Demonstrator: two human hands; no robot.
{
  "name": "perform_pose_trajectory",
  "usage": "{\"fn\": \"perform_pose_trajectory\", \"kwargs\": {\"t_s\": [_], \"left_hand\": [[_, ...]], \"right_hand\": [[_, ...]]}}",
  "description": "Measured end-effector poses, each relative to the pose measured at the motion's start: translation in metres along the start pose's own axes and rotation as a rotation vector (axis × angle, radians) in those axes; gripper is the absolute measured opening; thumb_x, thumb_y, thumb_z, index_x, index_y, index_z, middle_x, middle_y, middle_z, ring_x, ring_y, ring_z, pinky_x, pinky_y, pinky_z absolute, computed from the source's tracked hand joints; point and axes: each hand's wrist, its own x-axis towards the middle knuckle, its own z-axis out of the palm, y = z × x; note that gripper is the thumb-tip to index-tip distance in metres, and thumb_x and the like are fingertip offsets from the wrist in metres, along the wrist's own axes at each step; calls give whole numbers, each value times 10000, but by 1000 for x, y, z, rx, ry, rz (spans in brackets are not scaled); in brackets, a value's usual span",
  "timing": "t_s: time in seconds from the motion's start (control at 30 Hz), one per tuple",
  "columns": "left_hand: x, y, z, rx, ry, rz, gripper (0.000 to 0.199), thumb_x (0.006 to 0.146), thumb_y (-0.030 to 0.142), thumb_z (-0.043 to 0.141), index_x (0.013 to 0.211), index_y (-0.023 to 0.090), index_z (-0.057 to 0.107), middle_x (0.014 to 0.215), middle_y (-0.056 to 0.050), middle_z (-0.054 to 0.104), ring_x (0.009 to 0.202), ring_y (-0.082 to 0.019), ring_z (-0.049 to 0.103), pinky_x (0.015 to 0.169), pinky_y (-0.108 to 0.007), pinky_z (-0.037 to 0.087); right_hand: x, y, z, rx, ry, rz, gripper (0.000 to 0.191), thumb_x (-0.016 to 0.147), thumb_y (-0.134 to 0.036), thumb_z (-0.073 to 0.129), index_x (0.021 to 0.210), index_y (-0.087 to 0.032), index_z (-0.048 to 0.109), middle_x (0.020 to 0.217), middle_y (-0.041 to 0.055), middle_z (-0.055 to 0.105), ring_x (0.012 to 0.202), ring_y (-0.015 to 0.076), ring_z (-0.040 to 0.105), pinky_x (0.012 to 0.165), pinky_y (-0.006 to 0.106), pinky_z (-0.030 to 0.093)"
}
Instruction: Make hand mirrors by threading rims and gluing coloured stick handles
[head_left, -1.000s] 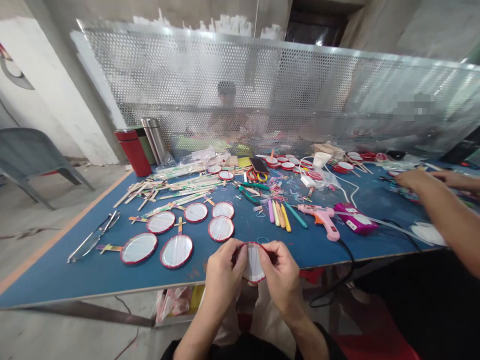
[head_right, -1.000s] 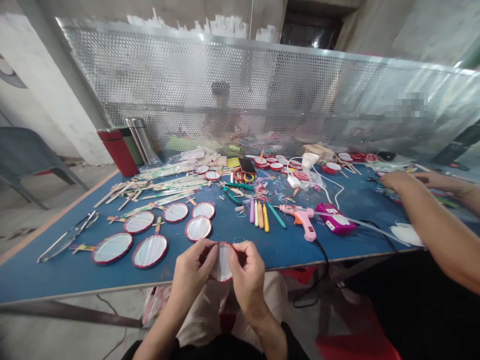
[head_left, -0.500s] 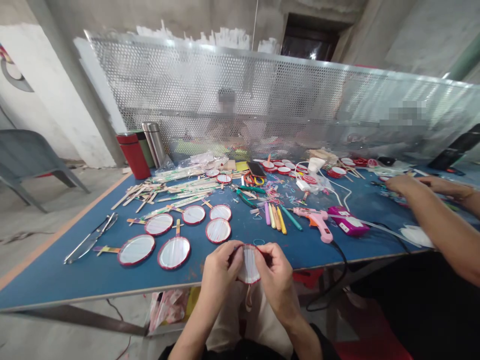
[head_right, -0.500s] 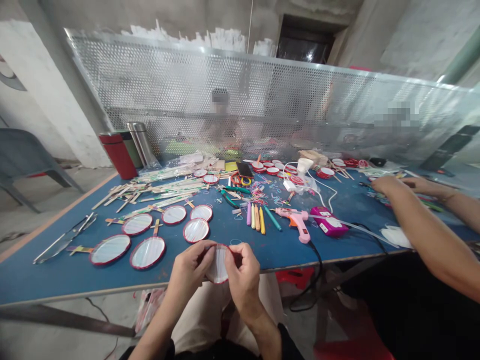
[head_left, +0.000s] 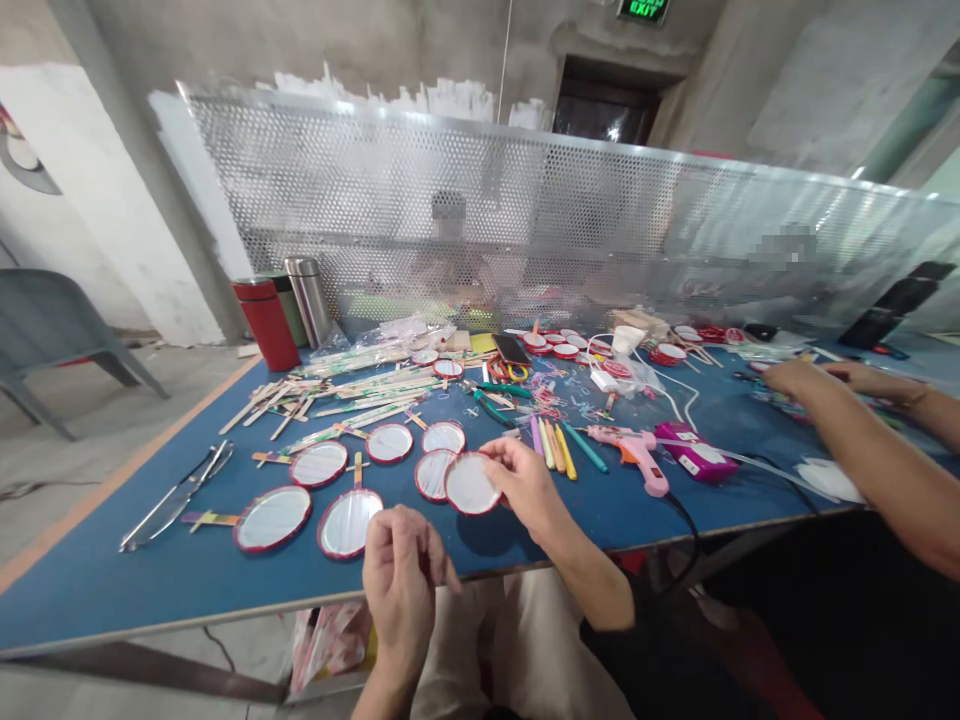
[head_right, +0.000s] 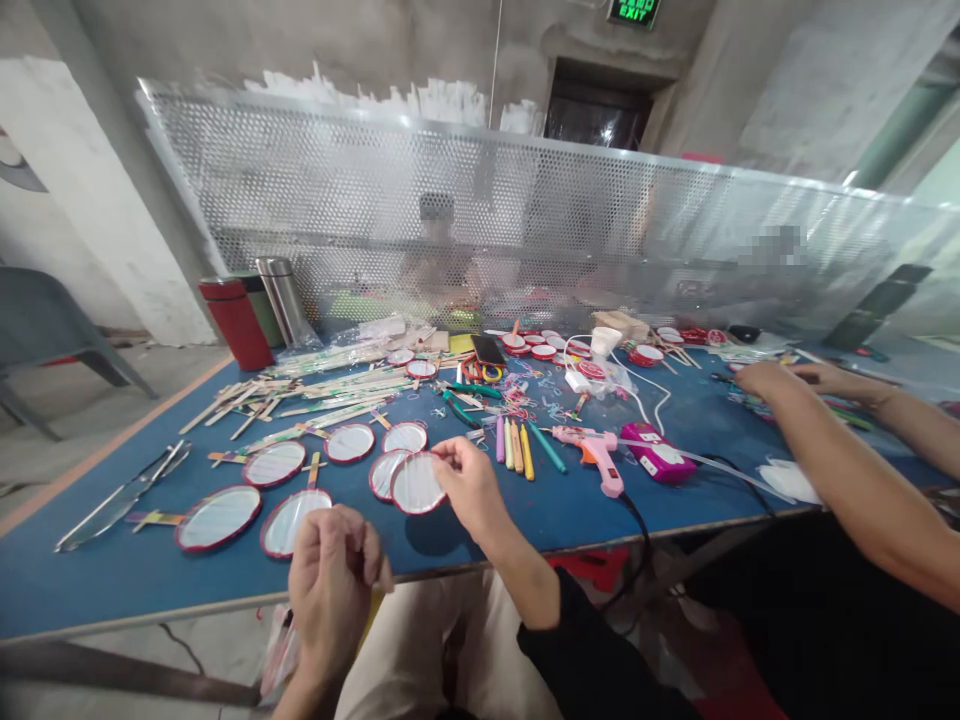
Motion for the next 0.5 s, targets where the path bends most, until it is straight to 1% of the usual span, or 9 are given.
{"fn": "perform_pose_trajectory", "kwargs": {"t_s": [0.03,0.13,0.17,0.23,0.3,0.33,0.4,0.43,0.5], "left_hand": [[-2,1,-1,-46,19,38,304,914,407,528,724,191,432,622,87,472,375,-29,455,358,-148,449],[-5,3,-3,-96,-46,62,314,913,413,531,711,178,478,649,71,511,439,-59,542,492,-253,562],[-5,4,-3,-94,-72,53,317,918,412,522,707,178,488,647,68,520,451,-71,562,523,-287,579],[-5,6,-3,-100,-85,29,333,934,413,489,696,180,493,635,68,517,458,-89,584,560,-339,598],[-5,5,-3,-101,-87,10,341,944,404,465,687,183,493,620,62,516,477,-105,595,589,-365,601],[-5,5,-5,-94,-101,6,347,947,400,457,680,183,498,614,56,516,501,-115,603,606,-368,599],[-5,2,-9,-60,-175,4,364,951,398,445,667,183,516,608,37,522,564,-135,613,643,-358,588],[-4,0,-13,-27,-233,-1,375,953,400,437,661,183,527,611,26,531,593,-143,614,657,-348,580],[-2,-1,-19,78,-385,-17,404,957,416,414,657,180,546,622,-2,564,617,-154,605,667,-325,558]], "right_hand": [[8,-2,7,-20,-17,-5,164,774,-277,561,876,-163,622,664,-25,606,561,112,542,516,206,418],[24,-6,23,-114,-51,4,172,741,-217,591,897,-159,633,588,-51,579,533,109,529,507,199,393],[27,-6,27,-153,-53,13,174,731,-203,601,895,-157,639,571,-54,576,525,111,527,501,200,382],[31,-6,29,-236,-48,34,137,722,-193,616,847,-152,657,569,-37,598,530,120,540,498,205,365],[31,-6,29,-324,-38,50,84,737,-202,609,768,-157,672,596,-5,636,561,134,566,506,214,352],[30,-6,29,-368,-34,54,87,746,-215,607,726,-163,674,606,8,650,577,142,576,511,219,345],[28,-8,29,-452,-34,53,148,758,-257,613,646,-176,666,607,22,663,594,152,582,521,230,329],[27,-10,29,-489,-37,51,181,761,-280,618,615,-180,657,601,24,664,594,153,580,525,235,320],[24,-13,32,-545,-50,48,231,763,-312,623,571,-184,635,581,25,658,581,153,573,527,242,306]]}}
